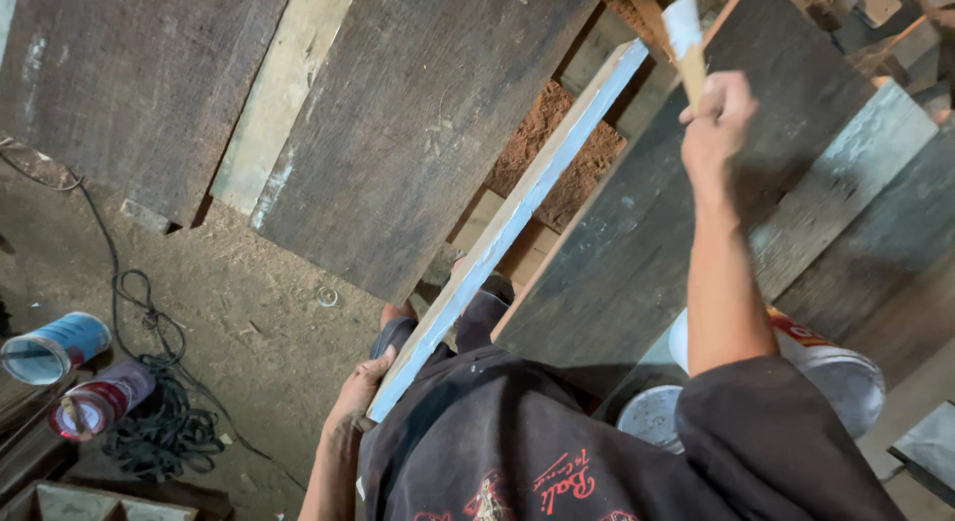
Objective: The person applies white paint to the edges and surfaces of wooden planks using a small brush, dipping it into a bucket of paint as they work.
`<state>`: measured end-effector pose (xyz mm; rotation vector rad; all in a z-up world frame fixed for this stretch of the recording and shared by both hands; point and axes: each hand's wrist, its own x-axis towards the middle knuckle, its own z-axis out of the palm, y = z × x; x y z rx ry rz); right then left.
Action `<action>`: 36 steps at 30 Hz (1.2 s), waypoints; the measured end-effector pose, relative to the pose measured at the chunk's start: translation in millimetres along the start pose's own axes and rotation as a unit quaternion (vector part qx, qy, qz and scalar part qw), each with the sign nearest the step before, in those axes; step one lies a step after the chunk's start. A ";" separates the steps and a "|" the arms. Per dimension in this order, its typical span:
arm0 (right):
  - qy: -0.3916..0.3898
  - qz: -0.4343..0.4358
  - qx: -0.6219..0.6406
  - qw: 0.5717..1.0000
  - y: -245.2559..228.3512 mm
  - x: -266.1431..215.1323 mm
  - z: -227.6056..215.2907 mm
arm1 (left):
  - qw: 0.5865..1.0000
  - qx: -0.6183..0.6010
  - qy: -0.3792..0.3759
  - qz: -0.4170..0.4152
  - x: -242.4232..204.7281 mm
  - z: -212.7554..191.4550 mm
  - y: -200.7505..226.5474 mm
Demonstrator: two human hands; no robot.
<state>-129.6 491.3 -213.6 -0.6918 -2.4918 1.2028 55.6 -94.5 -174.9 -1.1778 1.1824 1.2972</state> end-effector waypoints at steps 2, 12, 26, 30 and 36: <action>-0.049 0.096 0.066 0.992 -26.3 26.2 2.0 | 0.998 -0.022 -0.047 0.017 20.5 -13.0 -14.5; -0.344 0.295 0.042 0.890 -66.3 111.9 15.5 | 0.987 0.055 -0.034 0.148 23.4 -11.0 -11.4; -0.268 0.212 0.091 0.935 -30.4 149.2 -15.4 | 0.951 -0.160 0.022 0.265 25.3 21.2 -28.0; -0.302 0.249 0.028 0.920 -27.4 167.6 2.9 | 0.942 -0.295 0.017 0.160 26.8 34.7 -22.0; -0.124 0.238 -0.003 0.963 -32.7 178.6 34.8 | 0.902 -0.379 0.022 0.207 96.9 63.9 -41.7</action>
